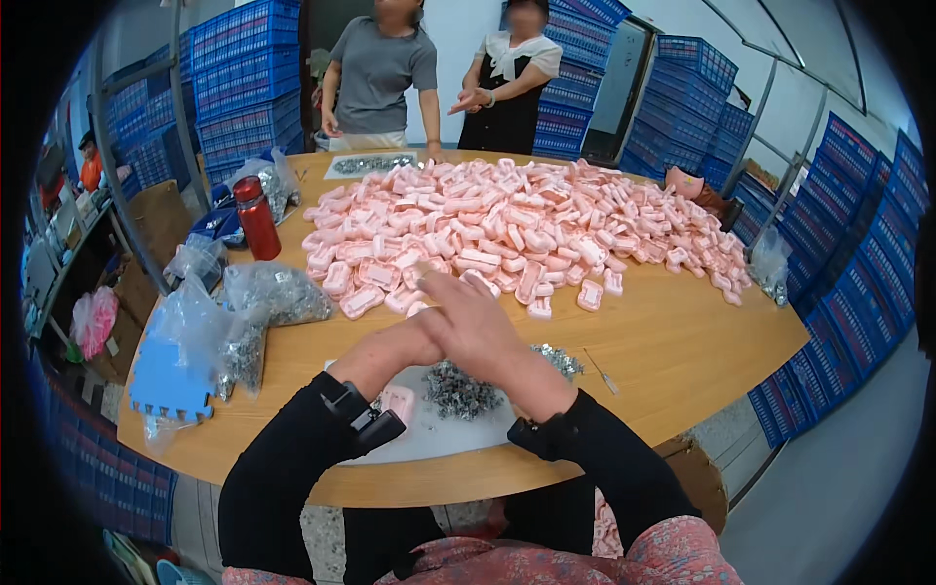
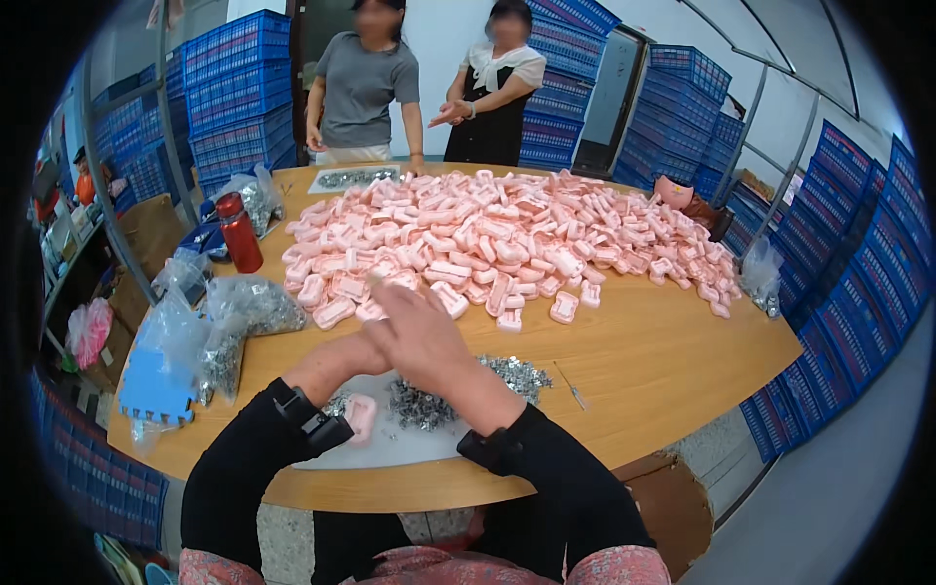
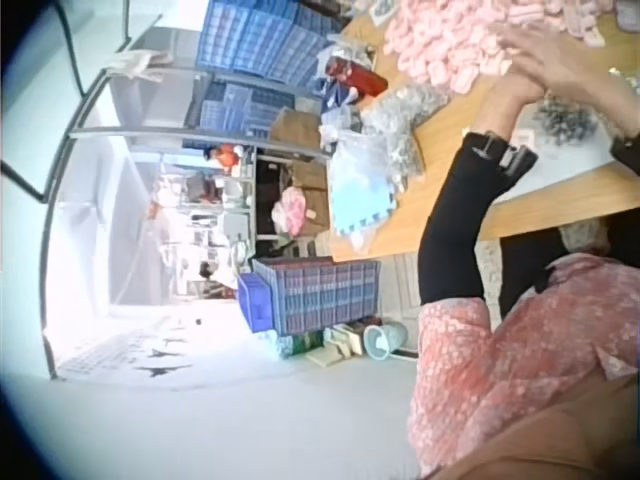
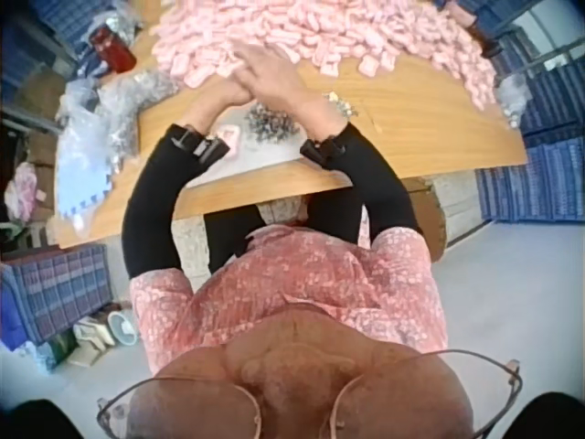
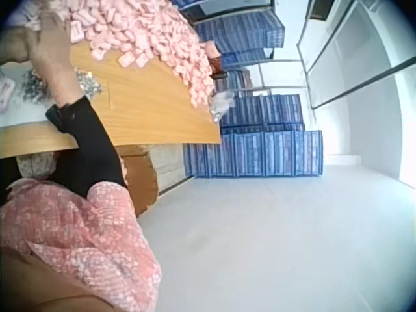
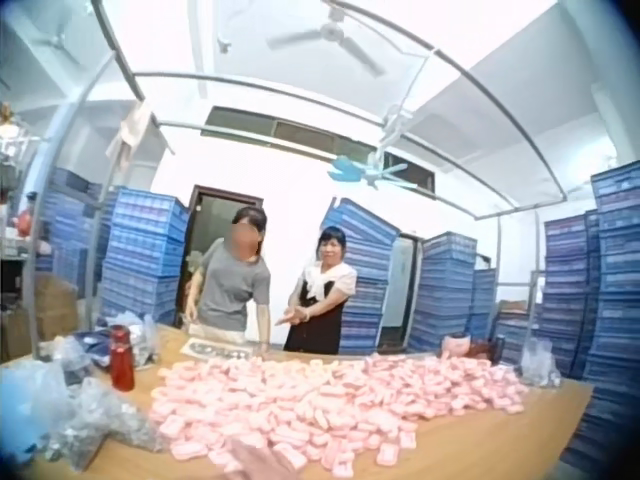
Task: The person sits at a table and assembles small pink plastic cases by inserting metal components into them. They pick up a pink case, insert a metal piece, and then place the finished unit on the table. The process is repeated continuously with a pile of pink cases and metal parts available on the table.
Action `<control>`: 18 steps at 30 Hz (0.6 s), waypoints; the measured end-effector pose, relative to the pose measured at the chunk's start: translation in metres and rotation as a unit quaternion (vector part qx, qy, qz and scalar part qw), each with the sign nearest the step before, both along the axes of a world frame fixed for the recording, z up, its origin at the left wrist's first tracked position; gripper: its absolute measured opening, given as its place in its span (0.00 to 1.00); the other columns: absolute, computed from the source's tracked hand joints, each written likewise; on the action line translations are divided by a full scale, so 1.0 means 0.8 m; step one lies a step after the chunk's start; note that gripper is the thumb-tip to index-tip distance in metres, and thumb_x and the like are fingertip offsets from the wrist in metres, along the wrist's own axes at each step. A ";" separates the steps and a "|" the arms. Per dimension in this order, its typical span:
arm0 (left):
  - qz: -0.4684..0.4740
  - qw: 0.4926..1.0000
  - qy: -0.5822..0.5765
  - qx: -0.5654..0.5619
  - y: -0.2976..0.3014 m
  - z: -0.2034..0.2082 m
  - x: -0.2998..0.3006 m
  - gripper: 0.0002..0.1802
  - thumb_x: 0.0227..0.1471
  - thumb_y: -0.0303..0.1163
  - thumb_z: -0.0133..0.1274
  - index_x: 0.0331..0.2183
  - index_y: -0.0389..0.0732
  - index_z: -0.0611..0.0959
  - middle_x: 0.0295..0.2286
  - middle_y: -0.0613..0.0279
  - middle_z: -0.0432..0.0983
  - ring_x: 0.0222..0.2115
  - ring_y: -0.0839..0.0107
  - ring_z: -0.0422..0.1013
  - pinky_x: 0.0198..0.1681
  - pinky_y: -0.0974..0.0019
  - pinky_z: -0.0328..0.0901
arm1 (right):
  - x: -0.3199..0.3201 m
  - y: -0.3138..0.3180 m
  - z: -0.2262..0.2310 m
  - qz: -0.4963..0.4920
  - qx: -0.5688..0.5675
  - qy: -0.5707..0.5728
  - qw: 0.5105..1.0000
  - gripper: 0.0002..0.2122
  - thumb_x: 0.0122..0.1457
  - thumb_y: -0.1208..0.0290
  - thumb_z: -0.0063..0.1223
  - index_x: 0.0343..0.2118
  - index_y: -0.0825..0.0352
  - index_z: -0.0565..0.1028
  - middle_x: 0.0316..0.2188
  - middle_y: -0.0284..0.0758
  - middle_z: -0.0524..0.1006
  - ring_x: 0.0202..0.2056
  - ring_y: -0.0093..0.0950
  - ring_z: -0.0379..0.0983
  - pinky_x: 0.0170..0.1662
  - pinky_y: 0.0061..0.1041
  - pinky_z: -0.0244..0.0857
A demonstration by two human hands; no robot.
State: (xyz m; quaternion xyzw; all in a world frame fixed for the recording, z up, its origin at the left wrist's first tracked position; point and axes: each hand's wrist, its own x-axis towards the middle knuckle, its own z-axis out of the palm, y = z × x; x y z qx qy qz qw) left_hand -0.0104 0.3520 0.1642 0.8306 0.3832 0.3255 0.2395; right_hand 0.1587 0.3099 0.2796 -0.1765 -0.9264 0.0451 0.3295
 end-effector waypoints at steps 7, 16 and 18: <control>0.067 0.988 0.130 0.056 -0.034 0.090 0.045 0.12 0.54 0.39 0.55 0.36 0.41 0.82 0.34 0.57 0.80 0.38 0.63 0.75 0.47 0.59 0.68 | -0.007 0.050 0.003 0.039 -0.272 -0.042 0.961 0.27 0.63 0.52 0.45 0.58 0.67 0.68 0.48 0.42 0.76 0.49 0.39 0.72 0.57 0.37 0.63; 0.153 0.817 -0.541 -0.126 -0.004 0.216 0.061 0.23 0.61 0.45 0.49 0.19 0.40 0.76 0.12 0.72 0.60 0.12 0.81 0.53 0.15 0.72 0.47 | -0.026 0.036 0.011 0.277 -0.737 0.421 0.452 0.31 0.68 0.39 0.26 0.64 0.58 0.57 0.54 0.46 0.71 0.60 0.37 0.63 0.63 0.43 0.56; 0.189 0.854 -0.473 -0.108 -0.026 0.213 0.058 0.25 0.62 0.47 0.46 0.19 0.41 0.76 0.12 0.72 0.58 0.12 0.81 0.51 0.16 0.71 0.46 | -0.005 0.016 0.010 0.217 -0.767 0.356 0.488 0.30 0.70 0.44 0.27 0.66 0.60 0.51 0.54 0.49 0.69 0.57 0.38 0.67 0.60 0.40 0.61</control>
